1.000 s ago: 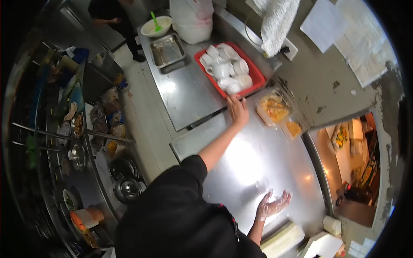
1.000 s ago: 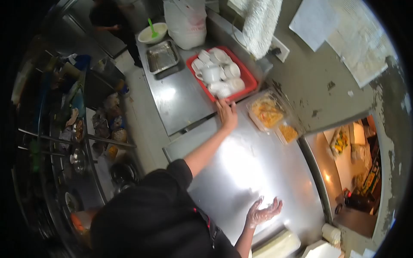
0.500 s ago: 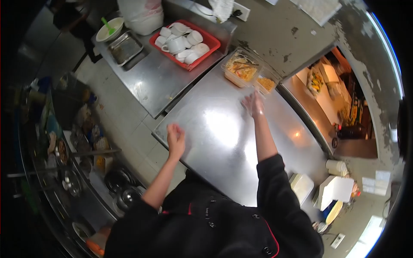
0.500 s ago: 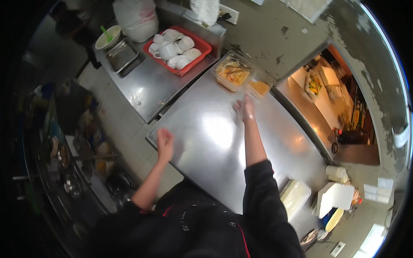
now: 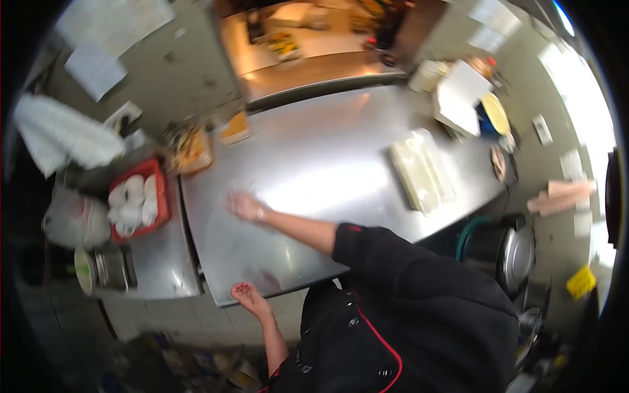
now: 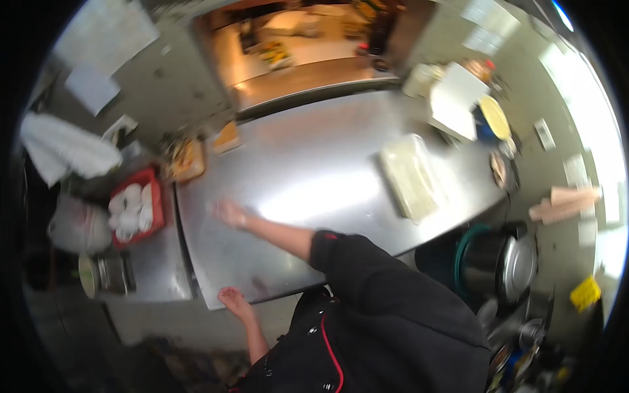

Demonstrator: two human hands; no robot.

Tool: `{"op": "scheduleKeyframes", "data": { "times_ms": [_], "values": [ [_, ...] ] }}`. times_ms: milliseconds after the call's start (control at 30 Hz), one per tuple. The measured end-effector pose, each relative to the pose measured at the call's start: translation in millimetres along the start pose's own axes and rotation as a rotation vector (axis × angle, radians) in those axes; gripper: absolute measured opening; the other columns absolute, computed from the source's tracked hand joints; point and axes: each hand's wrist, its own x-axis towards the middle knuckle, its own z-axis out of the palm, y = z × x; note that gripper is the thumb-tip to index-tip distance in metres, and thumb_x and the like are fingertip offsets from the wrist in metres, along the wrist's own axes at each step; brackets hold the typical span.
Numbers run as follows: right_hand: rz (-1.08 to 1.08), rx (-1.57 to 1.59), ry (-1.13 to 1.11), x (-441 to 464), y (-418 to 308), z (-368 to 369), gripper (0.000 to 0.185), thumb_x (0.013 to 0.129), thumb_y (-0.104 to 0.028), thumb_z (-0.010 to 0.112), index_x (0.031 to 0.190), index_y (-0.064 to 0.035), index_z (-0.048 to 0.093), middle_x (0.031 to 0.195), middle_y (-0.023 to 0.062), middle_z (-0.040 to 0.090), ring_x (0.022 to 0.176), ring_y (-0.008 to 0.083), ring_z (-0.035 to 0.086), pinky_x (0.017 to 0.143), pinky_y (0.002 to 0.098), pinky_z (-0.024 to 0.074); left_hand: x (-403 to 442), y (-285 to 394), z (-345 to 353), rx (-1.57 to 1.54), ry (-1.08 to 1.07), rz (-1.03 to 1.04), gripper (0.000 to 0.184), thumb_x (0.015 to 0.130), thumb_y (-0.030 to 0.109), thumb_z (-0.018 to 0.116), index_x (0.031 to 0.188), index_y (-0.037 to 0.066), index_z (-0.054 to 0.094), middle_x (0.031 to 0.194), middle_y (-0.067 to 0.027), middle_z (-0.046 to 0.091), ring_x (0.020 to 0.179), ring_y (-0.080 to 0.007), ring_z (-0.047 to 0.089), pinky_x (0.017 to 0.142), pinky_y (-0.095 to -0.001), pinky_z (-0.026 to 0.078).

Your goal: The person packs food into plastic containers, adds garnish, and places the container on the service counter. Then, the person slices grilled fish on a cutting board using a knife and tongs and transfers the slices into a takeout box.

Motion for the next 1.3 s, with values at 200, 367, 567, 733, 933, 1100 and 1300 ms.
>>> {"op": "scheduleKeyframes", "data": {
  "times_ms": [200, 367, 567, 733, 933, 1100, 1300],
  "values": [
    [-0.101, -0.424, 0.4, -232.1, 30.6, -131.3, 0.019, 0.084, -0.019, 0.058, 0.095, -0.0037, 0.061, 0.094, 0.0144, 0.06, 0.09, 0.0306, 0.056, 0.084, 0.0388, 0.0445, 36.3, 41.4, 99.5, 0.16, -0.567, 0.146, 0.014, 0.089, 0.01, 0.054, 0.1, 0.001, 0.052, 0.09, -0.0053, 0.054, 0.077, -0.0118, 0.052, 0.068, -0.025, 0.045],
    [0.569, -1.176, 1.119, -374.7, 73.0, -306.8, 0.056, 0.079, -0.025, 0.062, 0.124, 0.0012, 0.042, 0.117, 0.0244, 0.047, 0.116, 0.0353, 0.041, 0.1, 0.0435, 0.0322, -33.2, 55.1, 239.1, 0.127, -1.117, -0.098, 0.023, 0.09, 0.019, 0.056, 0.106, 0.003, 0.056, 0.095, -0.0069, 0.06, 0.073, -0.0129, 0.061, 0.064, -0.0253, 0.049],
    [0.611, -0.309, 0.923, -428.4, 198.0, -352.5, 0.054, 0.094, -0.043, 0.035, 0.127, -0.0021, 0.044, 0.119, 0.0218, 0.053, 0.111, 0.0352, 0.049, 0.1, 0.038, 0.0343, -169.8, 42.7, 380.0, 0.268, -1.091, 0.13, 0.058, 0.091, 0.028, 0.052, 0.133, -0.004, 0.03, 0.121, -0.0244, 0.045, 0.099, -0.0311, 0.054, 0.087, -0.0371, 0.043],
    [0.617, -0.187, 0.8, -417.6, 142.0, -407.0, 0.046, 0.094, -0.036, 0.039, 0.121, -0.0001, 0.049, 0.107, 0.0181, 0.059, 0.093, 0.0293, 0.061, 0.072, 0.0358, 0.0537, -220.0, 35.6, 435.1, 0.282, -0.979, 0.165, 0.066, 0.092, 0.029, 0.049, 0.138, -0.006, 0.017, 0.125, -0.0309, 0.036, 0.115, -0.0423, 0.037, 0.099, -0.0419, 0.031],
    [0.522, -0.41, 0.55, -419.4, 192.7, -502.0, 0.042, 0.092, -0.032, 0.048, 0.12, -0.001, 0.051, 0.105, 0.0185, 0.061, 0.089, 0.0368, 0.061, 0.075, 0.0412, 0.051, -233.8, 55.5, 485.0, 0.028, -0.869, -0.106, 0.069, 0.088, 0.03, 0.056, 0.138, -0.003, 0.021, 0.121, -0.0271, 0.04, 0.102, -0.0328, 0.049, 0.085, -0.0378, 0.044],
    [0.038, -1.272, 1.132, -405.4, 97.9, -569.0, 0.028, 0.077, -0.013, 0.068, 0.101, -0.0032, 0.058, 0.1, 0.0134, 0.06, 0.096, 0.029, 0.056, 0.087, 0.0379, 0.0434, -232.6, 43.9, 487.9, 0.015, -0.654, 0.113, 0.059, 0.087, 0.029, 0.06, 0.132, 0.002, 0.033, 0.116, -0.021, 0.046, 0.086, -0.0218, 0.056, 0.072, -0.0311, 0.049],
    [-0.564, -1.12, 0.921, -321.1, -20.5, -500.1, 0.019, 0.088, -0.014, 0.056, 0.101, -0.0018, 0.062, 0.094, 0.0112, 0.063, 0.08, 0.0212, 0.06, 0.07, 0.031, 0.0475, -201.2, 108.6, 353.5, -0.3, -0.611, -0.257, 0.017, 0.091, 0.018, 0.052, 0.089, 0.003, 0.06, 0.057, -0.0014, 0.057, 0.049, -0.0086, 0.053, 0.049, -0.0267, 0.045]
  ]
}}
